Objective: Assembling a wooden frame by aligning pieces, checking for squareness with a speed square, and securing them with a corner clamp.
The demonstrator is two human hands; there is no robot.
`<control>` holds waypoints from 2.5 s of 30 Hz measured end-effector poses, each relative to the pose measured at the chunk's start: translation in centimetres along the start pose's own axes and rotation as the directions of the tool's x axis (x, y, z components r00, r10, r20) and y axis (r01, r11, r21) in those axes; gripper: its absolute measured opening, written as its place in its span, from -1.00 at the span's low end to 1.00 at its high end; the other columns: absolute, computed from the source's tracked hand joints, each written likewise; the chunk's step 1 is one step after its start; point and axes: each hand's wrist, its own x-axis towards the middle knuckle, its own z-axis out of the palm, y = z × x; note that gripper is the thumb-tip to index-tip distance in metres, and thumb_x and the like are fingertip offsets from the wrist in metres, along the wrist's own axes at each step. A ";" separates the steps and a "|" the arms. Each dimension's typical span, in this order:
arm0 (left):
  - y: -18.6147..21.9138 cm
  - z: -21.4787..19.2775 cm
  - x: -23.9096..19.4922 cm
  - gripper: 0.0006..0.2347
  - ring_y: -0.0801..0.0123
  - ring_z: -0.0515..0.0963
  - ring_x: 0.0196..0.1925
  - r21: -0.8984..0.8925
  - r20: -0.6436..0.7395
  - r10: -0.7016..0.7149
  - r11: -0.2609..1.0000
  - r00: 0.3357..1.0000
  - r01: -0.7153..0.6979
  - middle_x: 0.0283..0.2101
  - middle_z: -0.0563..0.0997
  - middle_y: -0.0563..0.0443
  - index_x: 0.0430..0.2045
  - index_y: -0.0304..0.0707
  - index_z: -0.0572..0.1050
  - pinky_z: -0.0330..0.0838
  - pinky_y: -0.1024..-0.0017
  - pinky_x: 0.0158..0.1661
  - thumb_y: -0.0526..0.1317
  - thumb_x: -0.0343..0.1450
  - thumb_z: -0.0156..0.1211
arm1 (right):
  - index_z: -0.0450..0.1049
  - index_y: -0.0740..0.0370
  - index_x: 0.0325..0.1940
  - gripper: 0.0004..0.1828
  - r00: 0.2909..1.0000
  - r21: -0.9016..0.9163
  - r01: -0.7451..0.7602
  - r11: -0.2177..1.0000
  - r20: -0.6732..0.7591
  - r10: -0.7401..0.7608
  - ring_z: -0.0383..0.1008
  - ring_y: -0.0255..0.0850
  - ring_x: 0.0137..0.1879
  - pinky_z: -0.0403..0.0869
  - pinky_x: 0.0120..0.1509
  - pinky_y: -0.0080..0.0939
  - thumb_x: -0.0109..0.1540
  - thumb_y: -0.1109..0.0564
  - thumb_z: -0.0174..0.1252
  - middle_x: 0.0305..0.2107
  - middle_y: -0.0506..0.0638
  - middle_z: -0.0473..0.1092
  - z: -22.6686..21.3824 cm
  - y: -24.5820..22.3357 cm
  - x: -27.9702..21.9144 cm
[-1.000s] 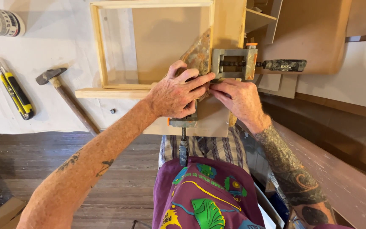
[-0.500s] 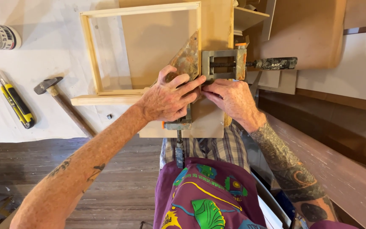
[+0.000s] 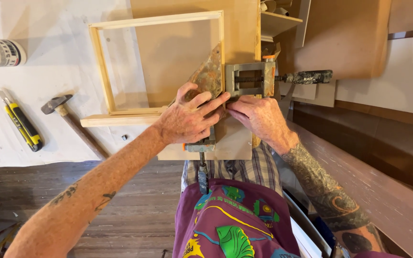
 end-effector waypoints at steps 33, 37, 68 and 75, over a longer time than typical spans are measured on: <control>-0.6 -1.9 0.7 -0.76 0.28 0.39 0.08 0.120 0.186 0.057 0.990 0.981 -0.080 0.35 0.43 0.11 -0.16 -0.02 0.61 0.30 0.01 0.11 -0.06 0.35 0.18 | 0.50 0.26 0.35 -0.59 0.951 -0.432 0.270 0.861 -0.019 -0.307 0.42 -0.04 -0.09 0.56 -0.08 -0.07 0.42 0.24 0.34 0.01 0.15 0.48 -10.7 15.2 -6.6; -0.7 -1.9 0.7 -0.77 0.29 0.40 0.06 0.122 0.174 0.054 0.990 0.983 -0.075 0.35 0.43 0.12 -0.18 -0.03 0.60 0.31 0.03 0.11 -0.09 0.35 0.17 | 0.51 0.45 0.17 -0.52 0.976 0.054 -0.205 0.977 0.080 0.201 0.11 -0.33 -0.67 0.13 -0.69 -0.27 0.58 0.06 -0.25 -0.44 0.13 0.46 -10.2 12.9 -4.2; -0.4 -1.4 0.4 -0.74 0.26 0.40 0.08 0.115 0.172 0.038 0.992 0.984 -0.058 0.35 0.43 0.10 -0.15 -0.05 0.59 0.33 0.00 0.12 -0.07 0.33 0.21 | 0.48 0.29 0.28 -0.43 0.984 -0.239 0.111 0.965 0.164 -0.072 0.42 -0.23 -0.55 0.50 -0.55 -0.21 0.46 -0.16 -0.17 -0.30 0.10 0.48 -9.7 16.1 -4.0; -0.4 -1.7 0.6 -0.74 0.27 0.41 0.07 0.125 0.178 0.040 0.990 0.983 -0.063 0.34 0.44 0.10 -0.16 -0.04 0.57 0.35 0.00 0.10 -0.06 0.32 0.19 | 0.53 0.35 -0.33 -0.27 0.549 0.205 -0.822 0.531 0.529 0.647 0.01 -0.33 -0.70 0.09 -0.64 -0.29 0.55 -0.29 -0.19 -0.69 0.07 0.35 -12.1 12.1 -0.2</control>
